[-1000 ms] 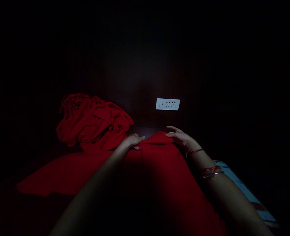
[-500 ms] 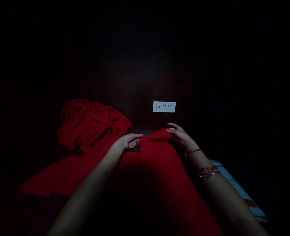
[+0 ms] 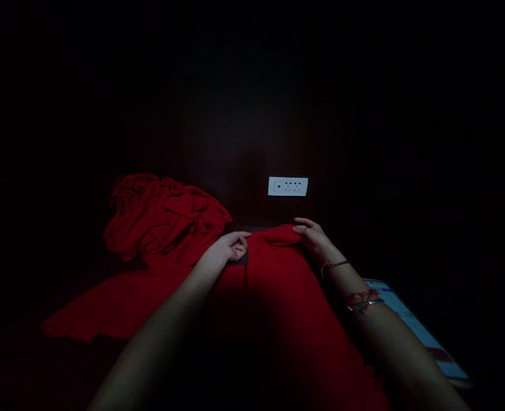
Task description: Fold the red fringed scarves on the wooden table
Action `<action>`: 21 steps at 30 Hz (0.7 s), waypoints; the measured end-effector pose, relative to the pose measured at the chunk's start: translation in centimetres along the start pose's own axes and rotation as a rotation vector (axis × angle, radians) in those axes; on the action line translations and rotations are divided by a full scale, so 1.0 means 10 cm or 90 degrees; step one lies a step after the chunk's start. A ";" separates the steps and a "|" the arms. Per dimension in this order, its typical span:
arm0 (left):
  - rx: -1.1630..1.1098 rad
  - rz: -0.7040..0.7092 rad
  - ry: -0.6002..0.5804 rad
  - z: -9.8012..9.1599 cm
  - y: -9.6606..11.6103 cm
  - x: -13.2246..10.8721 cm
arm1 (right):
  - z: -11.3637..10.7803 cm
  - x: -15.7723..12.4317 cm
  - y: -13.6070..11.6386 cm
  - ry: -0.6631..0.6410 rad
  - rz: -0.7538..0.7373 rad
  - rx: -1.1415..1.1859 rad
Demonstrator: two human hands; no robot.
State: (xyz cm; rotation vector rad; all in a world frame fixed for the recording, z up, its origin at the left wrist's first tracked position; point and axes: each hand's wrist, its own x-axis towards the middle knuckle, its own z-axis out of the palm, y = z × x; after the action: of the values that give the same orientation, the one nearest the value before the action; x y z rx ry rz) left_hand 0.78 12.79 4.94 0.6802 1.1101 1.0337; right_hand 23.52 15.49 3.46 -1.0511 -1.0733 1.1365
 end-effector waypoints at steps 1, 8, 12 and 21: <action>0.005 -0.010 0.017 0.00 -0.01 0.00 | 0.00 0.00 0.02 0.013 0.000 0.001; 0.101 0.080 0.126 -0.01 -0.17 0.05 | 0.17 0.28 0.06 0.031 -0.139 -0.092; 0.222 0.135 0.159 -0.05 -0.24 0.07 | 0.50 0.62 -0.03 0.008 -0.184 -0.272; 0.571 0.152 0.238 -0.29 -0.33 0.34 | 1.10 1.07 0.23 -0.111 -0.176 -0.428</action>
State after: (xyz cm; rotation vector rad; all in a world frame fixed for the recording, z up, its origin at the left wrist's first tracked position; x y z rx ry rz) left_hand -0.61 14.53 -0.16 1.3914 1.8825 0.8467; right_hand 13.45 27.27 4.12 -1.2736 -1.7496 0.6541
